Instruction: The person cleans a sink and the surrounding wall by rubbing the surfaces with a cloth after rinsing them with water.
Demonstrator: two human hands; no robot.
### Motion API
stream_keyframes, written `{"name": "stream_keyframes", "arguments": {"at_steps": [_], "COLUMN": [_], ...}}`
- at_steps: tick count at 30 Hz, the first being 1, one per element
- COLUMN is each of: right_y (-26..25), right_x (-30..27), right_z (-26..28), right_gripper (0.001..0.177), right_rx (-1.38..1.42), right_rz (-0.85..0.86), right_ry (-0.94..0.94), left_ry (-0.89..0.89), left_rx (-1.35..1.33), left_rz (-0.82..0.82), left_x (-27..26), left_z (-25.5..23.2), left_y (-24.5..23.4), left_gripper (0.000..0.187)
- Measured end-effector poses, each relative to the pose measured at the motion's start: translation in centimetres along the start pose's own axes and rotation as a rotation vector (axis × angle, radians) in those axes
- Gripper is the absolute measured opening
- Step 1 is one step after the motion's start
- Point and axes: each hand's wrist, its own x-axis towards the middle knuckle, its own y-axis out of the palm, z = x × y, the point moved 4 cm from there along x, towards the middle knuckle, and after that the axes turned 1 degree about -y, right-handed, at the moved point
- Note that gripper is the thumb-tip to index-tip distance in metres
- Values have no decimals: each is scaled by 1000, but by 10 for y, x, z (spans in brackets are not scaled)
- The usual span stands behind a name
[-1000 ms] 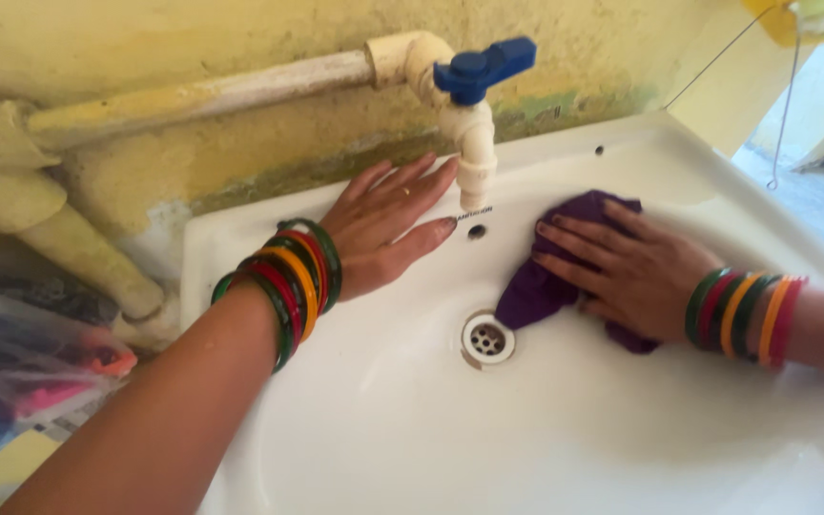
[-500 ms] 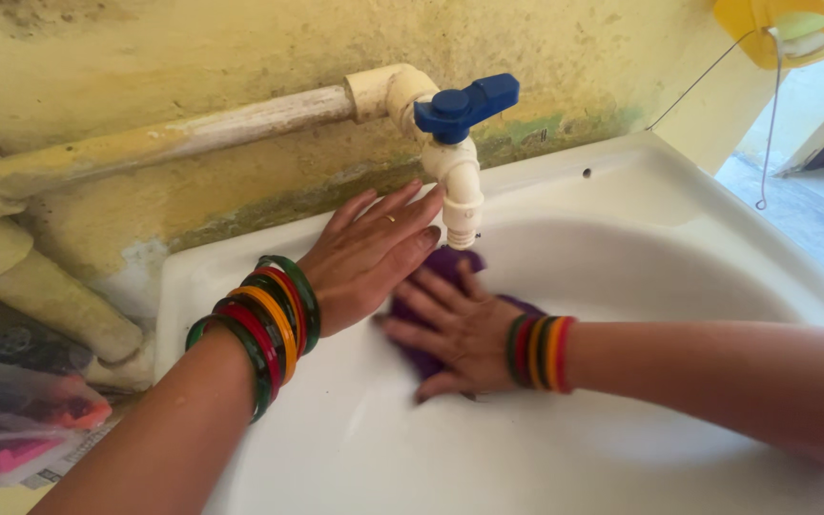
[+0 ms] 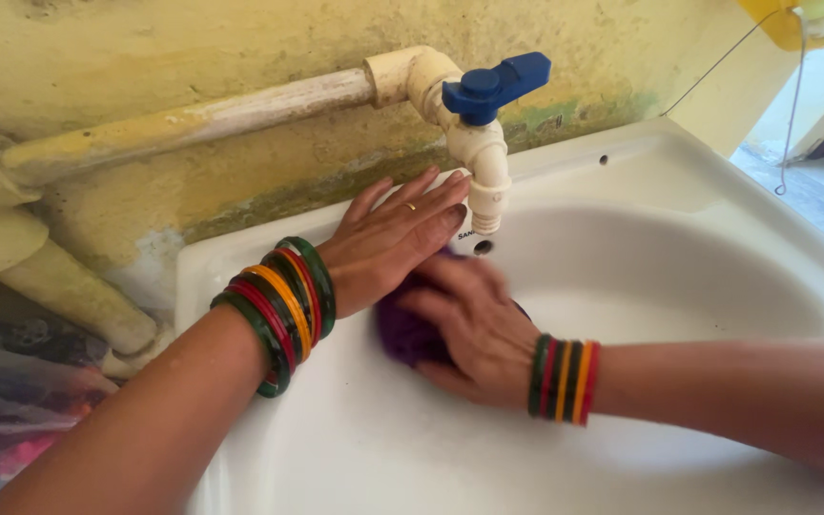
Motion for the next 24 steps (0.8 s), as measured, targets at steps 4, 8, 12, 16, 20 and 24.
{"name": "stream_keyframes", "arguments": {"at_steps": [4,8,12,16,20,24], "right_y": [11,51,56,35,10,-11], "right_x": [-7,16,47,53,44,32], "right_z": [-14,-11,37,79,100,112], "right_gripper": [76,73,71,81,82,73], "right_rx": [130,408,475,786,941,1030], "right_rz": [-248,-403,-448,-227,68,179], "right_ry": [801,1378,1284,1200,1001,731], "left_ry": [-101,-37,-156,-338,-581,-686], "left_rx": [-91,-49,-242,-285,-247,-202], "left_rz": [-30,-50,24,5,-107,-155], "left_x": [3,6,-2,-71,-144,-193], "left_z": [3,4,1,-23,-65,-91], "left_y": [2,-2,-22,-61,-66,-47], "left_gripper": [71,71,77,93,99,97]}}
